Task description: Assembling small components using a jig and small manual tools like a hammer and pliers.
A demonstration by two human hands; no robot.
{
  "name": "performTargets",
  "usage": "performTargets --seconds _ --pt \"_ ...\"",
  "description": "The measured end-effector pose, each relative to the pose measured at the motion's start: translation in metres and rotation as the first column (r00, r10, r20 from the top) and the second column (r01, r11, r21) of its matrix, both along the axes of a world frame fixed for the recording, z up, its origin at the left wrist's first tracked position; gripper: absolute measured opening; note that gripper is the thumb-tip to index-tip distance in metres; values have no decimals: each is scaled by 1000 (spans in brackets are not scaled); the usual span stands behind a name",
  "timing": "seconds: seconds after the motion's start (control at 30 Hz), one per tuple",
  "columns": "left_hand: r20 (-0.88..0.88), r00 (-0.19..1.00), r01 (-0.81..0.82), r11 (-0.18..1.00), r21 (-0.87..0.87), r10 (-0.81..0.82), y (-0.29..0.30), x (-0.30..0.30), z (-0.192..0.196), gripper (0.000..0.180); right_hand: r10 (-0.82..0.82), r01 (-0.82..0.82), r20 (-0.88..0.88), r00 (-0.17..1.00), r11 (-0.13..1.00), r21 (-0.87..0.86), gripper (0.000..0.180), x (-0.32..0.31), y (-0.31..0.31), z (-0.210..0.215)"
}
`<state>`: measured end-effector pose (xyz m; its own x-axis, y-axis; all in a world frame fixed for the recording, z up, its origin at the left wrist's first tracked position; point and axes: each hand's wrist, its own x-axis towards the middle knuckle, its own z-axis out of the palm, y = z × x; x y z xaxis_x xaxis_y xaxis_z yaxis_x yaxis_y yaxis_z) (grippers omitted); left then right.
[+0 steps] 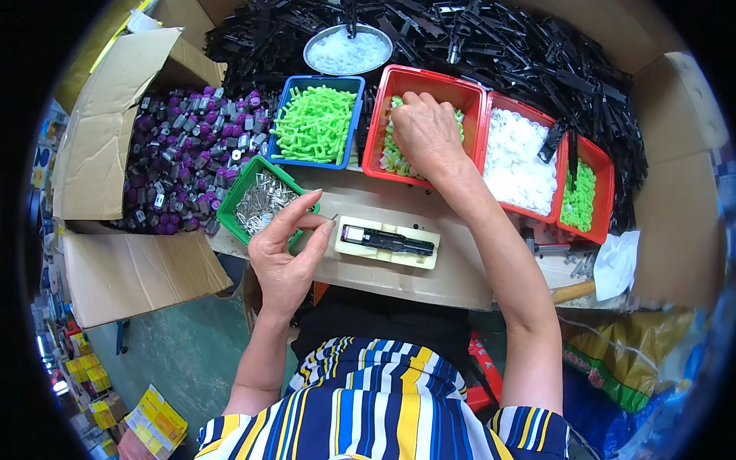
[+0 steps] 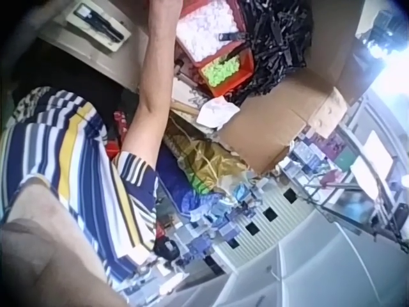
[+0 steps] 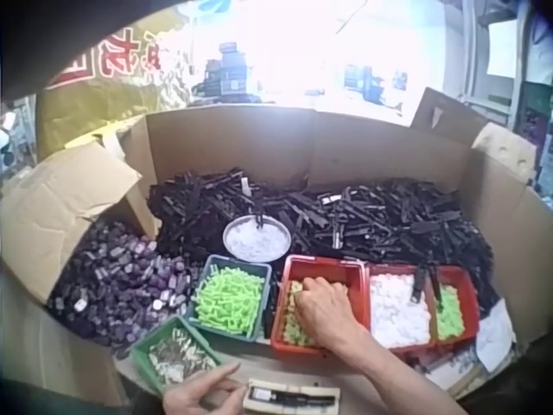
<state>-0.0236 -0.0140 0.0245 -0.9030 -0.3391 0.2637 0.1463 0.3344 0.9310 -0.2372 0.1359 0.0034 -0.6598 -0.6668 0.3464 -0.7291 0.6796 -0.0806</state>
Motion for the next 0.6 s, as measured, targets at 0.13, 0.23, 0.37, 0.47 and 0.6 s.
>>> performTargets --seconds 0.13,0.23,0.37,0.47,0.6 --pt "-87 996 -21 1000 -18 19 -4 -1 -7 44 -9 13 -41 999 995 103 12 -2 -3 2" --pt "-57 998 -11 1000 -2 11 -2 1 -6 43 -7 12 -46 999 994 110 10 -2 -2 3" --pt "-63 998 -7 1000 9 8 2 0 -6 43 -32 32 -19 999 999 -13 8 1 6 9" --pt "-62 998 -12 999 50 16 4 0 -9 43 82 60 300 950 898 -435 7 25 22 27" --pt "-5 1000 1 974 228 0 21 -1 -3 43 193 289 597 778 735 -613 11 84 37 40"
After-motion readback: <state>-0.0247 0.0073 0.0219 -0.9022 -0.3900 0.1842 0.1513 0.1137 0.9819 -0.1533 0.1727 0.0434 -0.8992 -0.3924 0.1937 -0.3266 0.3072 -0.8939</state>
